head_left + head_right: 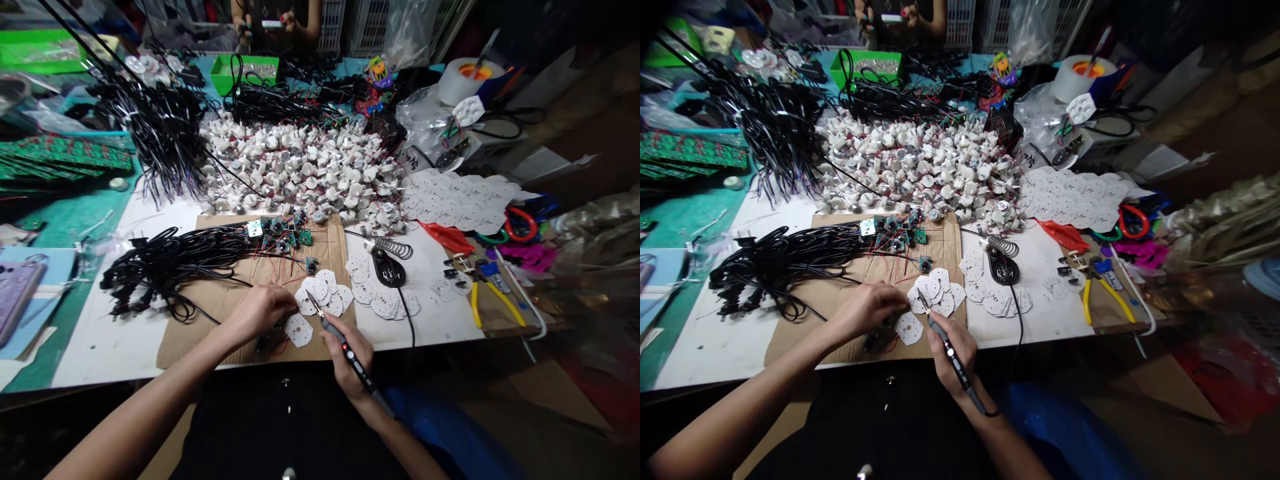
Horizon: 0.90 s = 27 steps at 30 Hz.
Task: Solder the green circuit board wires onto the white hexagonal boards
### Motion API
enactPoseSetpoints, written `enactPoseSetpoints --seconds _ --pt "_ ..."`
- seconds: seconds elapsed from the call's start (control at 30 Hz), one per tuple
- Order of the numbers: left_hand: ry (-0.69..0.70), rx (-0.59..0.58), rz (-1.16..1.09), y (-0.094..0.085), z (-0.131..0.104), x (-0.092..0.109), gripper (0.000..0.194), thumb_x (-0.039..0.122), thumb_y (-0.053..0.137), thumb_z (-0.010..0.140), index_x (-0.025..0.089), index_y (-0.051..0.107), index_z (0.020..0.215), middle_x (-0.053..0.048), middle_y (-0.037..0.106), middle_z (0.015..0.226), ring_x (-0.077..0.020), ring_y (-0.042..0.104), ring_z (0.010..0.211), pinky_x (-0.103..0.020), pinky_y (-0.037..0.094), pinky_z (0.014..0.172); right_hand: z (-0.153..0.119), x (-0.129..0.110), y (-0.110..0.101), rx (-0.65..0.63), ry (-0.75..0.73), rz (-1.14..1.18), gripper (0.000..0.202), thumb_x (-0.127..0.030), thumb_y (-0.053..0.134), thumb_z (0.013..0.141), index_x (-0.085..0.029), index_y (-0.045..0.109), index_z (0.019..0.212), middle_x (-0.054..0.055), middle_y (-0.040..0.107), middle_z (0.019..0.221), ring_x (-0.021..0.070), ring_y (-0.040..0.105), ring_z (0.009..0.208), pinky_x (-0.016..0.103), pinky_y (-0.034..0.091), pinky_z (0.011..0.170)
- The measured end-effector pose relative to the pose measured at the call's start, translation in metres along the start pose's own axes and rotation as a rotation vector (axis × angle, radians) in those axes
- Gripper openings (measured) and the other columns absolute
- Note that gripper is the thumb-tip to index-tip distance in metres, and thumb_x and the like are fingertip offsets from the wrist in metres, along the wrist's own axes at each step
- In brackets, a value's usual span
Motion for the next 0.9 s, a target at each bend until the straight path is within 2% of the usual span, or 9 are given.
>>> enactPoseSetpoints --seconds 0.13,0.3,0.47,0.73,0.9 --pt "-0.079 0.017 -0.052 0.000 0.000 -0.003 0.014 0.024 0.066 0.091 0.022 0.079 0.092 -0.004 0.080 0.089 -0.0161 0.071 0.081 -0.025 0.050 0.078 0.000 -0.002 -0.002 -0.001 -0.016 -0.006 0.028 -0.021 0.061 0.100 -0.023 0.072 0.126 0.006 0.081 0.100 0.0201 0.080 0.084 0.033 0.067 0.080" --pt "-0.179 0.052 0.007 0.001 -0.004 -0.007 0.011 0.024 0.064 0.091 0.020 0.074 0.088 -0.001 0.076 0.080 -0.0142 0.067 0.070 -0.023 0.046 0.069 -0.001 -0.003 -0.003 -0.020 -0.023 0.001 0.030 -0.020 0.062 0.099 -0.024 0.071 0.127 0.006 0.081 0.102 0.0211 0.079 0.087 0.034 0.066 0.082" --pt "-0.166 0.110 0.093 0.005 -0.007 -0.002 0.016 0.023 0.059 0.095 0.019 0.072 0.087 -0.005 0.076 0.085 -0.0168 0.068 0.078 -0.026 0.046 0.072 -0.003 -0.003 -0.002 -0.025 -0.038 0.028 0.031 -0.018 0.061 0.099 -0.024 0.070 0.128 0.006 0.081 0.103 0.0210 0.079 0.089 0.034 0.066 0.083" --pt "-0.139 0.201 0.069 0.004 -0.011 0.000 0.011 0.015 0.065 0.088 0.019 0.074 0.083 -0.004 0.072 0.091 -0.0139 0.067 0.079 -0.024 0.048 0.074 -0.001 -0.005 0.000 -0.052 -0.057 0.027 0.031 -0.018 0.060 0.099 -0.024 0.070 0.128 0.006 0.080 0.105 0.0212 0.079 0.090 0.035 0.066 0.085" --pt "-0.129 0.215 0.127 0.006 -0.010 -0.002 0.013 0.021 0.065 0.092 0.018 0.073 0.082 -0.003 0.069 0.089 -0.0145 0.066 0.080 -0.025 0.048 0.072 0.000 -0.004 0.001 -0.054 -0.049 0.021 0.030 -0.018 0.061 0.099 -0.023 0.070 0.127 0.007 0.080 0.105 0.0211 0.079 0.091 0.035 0.066 0.085"
Point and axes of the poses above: each hand's wrist, its own z-axis towards the middle knuckle, its own y-axis out of the palm, x = y × z, the point moved 10 cm from there along z, towards the middle knuckle
